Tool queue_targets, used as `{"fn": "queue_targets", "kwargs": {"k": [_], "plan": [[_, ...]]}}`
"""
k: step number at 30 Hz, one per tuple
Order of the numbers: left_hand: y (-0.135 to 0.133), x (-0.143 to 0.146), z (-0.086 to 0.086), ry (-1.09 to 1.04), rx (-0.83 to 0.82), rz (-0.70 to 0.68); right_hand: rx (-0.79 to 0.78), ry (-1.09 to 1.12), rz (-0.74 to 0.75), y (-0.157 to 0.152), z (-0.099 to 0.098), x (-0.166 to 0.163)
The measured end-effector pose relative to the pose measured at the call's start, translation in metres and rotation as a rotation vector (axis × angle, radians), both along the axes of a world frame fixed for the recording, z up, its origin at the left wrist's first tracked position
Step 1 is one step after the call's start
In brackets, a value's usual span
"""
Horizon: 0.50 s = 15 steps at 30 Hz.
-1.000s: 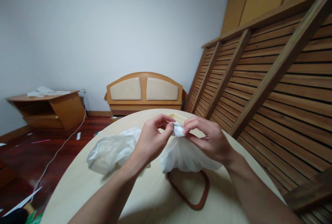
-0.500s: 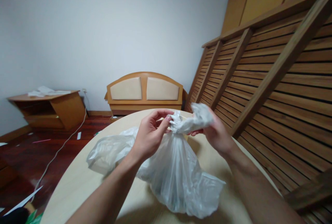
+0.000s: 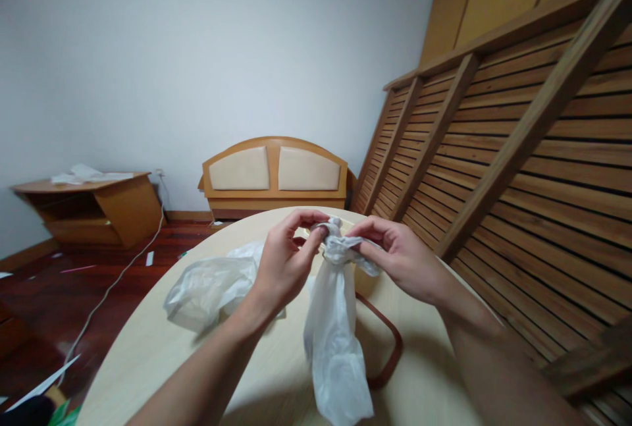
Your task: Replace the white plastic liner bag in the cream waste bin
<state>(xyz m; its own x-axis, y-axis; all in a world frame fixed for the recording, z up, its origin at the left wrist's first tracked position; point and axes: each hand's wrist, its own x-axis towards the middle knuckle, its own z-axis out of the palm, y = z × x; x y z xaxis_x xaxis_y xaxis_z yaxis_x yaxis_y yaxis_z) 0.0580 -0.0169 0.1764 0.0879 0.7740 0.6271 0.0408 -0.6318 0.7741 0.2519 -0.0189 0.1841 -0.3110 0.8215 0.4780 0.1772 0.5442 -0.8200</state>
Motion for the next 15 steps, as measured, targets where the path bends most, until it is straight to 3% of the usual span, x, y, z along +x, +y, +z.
{"fn": "queue_targets", "kwargs": {"k": [8,15], "plan": [[0.002,0.006,-0.006,-0.064,-0.042,-0.126,0.269,-0.038,-0.142,0.002,0.000,0.004],[0.009,0.001,-0.002,-0.136,-0.079,-0.077,0.543,-0.222,-0.375,-0.008,0.006,-0.005]]}}
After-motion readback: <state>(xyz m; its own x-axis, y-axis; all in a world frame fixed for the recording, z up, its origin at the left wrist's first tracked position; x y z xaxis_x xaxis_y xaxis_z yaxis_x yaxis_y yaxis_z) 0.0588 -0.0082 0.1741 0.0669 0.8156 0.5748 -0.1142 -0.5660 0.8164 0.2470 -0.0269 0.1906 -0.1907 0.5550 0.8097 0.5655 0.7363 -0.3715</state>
